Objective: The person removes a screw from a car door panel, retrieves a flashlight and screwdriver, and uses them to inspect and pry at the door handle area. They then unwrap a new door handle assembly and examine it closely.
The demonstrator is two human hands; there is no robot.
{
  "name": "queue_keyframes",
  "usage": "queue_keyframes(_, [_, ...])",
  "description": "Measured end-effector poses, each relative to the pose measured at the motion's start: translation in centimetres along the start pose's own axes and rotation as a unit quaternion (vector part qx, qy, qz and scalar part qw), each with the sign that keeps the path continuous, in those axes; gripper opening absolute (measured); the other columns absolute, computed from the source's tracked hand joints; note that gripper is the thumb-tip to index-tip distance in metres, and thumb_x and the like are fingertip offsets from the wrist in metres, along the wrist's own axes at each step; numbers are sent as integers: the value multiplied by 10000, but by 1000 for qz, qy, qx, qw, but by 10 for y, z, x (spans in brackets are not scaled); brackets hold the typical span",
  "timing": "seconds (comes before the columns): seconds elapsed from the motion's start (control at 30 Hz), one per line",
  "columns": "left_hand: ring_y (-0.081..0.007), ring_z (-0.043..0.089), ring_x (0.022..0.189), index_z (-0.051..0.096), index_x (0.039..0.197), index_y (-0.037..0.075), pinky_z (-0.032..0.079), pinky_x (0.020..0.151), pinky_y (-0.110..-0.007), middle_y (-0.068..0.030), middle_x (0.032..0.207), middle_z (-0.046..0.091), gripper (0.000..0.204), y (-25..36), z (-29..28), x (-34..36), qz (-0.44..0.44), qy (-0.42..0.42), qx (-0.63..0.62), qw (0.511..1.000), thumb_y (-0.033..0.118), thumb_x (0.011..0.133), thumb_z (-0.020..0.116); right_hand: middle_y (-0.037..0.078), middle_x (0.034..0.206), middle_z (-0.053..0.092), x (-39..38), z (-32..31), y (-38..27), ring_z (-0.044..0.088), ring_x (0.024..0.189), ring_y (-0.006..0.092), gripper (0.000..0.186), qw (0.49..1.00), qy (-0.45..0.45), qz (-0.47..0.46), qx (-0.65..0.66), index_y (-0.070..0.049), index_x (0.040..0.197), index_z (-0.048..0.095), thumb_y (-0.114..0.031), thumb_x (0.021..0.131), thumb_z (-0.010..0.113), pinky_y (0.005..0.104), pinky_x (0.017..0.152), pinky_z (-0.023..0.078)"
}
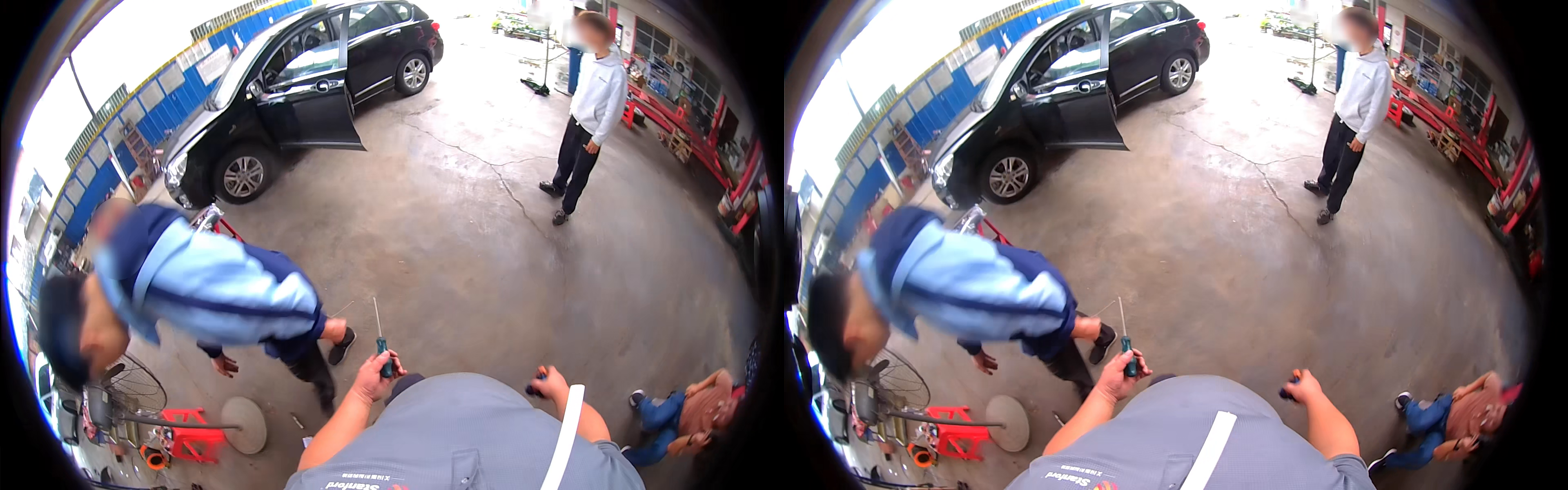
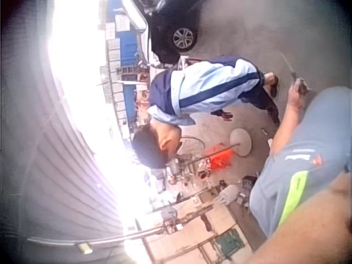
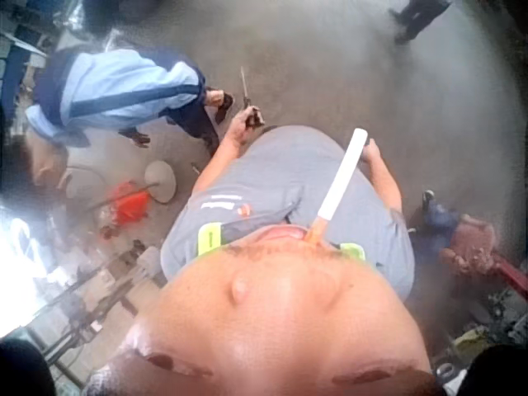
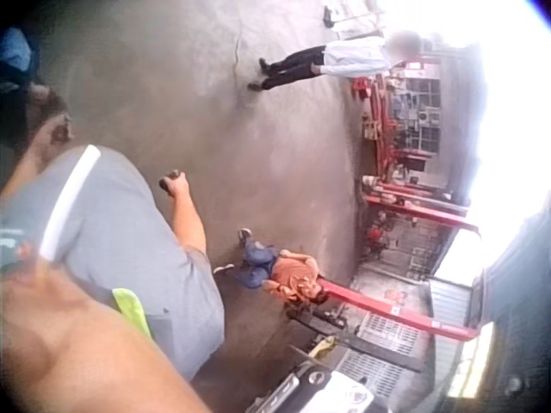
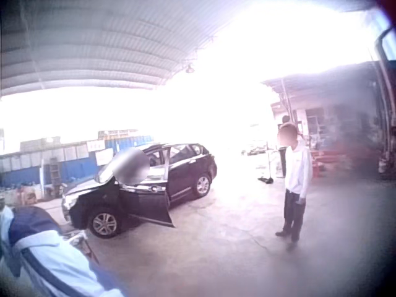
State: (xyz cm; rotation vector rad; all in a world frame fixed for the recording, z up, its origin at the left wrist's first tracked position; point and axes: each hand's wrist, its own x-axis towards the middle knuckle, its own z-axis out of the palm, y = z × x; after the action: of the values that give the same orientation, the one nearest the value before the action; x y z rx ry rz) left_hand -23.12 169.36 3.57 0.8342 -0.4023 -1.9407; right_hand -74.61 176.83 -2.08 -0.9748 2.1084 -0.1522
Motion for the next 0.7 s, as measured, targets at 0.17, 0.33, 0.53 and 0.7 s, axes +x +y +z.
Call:
queue_keyframes(0.17, [-328,658,989,609,1094,15,532,940,-492,-161,1034,664,204,82,46,119,34,-33,-37,998,193,1008,557,169,1191,648,113,-58,-250,646,1078,269,785,981,-5,-152,122,-18,1374,503,-260,686,794,379,924,531])
queue_keyframes(0.33, [-339,644,1040,622,1041,-28,508,1004,-464,-198,1123,655,369,165,48,287,38,-100,-22,994,297,1066,448,130,1212,599,192,-73,-421,596,1102,232,784,904,-126,-202,355,4,1405,446,-166,716,781,379,953,494])
queue_keyframes(0.53, [-307,566,1233,619,1210,-2,473,1060,-485,-189,1340,590,542,288,119,460,-11,-133,65,989,396,1118,263,81,1176,584,268,-113,-562,589,1062,181,679,841,-81,-262,467,-10,1353,444,-103,784,801,349,937,507])
queue_keyframes(0.7, [-275,444,1382,569,1352,30,400,1125,-473,-125,1492,495,597,382,178,605,1,-159,167,973,454,1112,224,66,1093,600,358,-153,-680,600,960,145,642,863,-40,-315,392,-17,1304,462,-158,779,803,315,848,529])
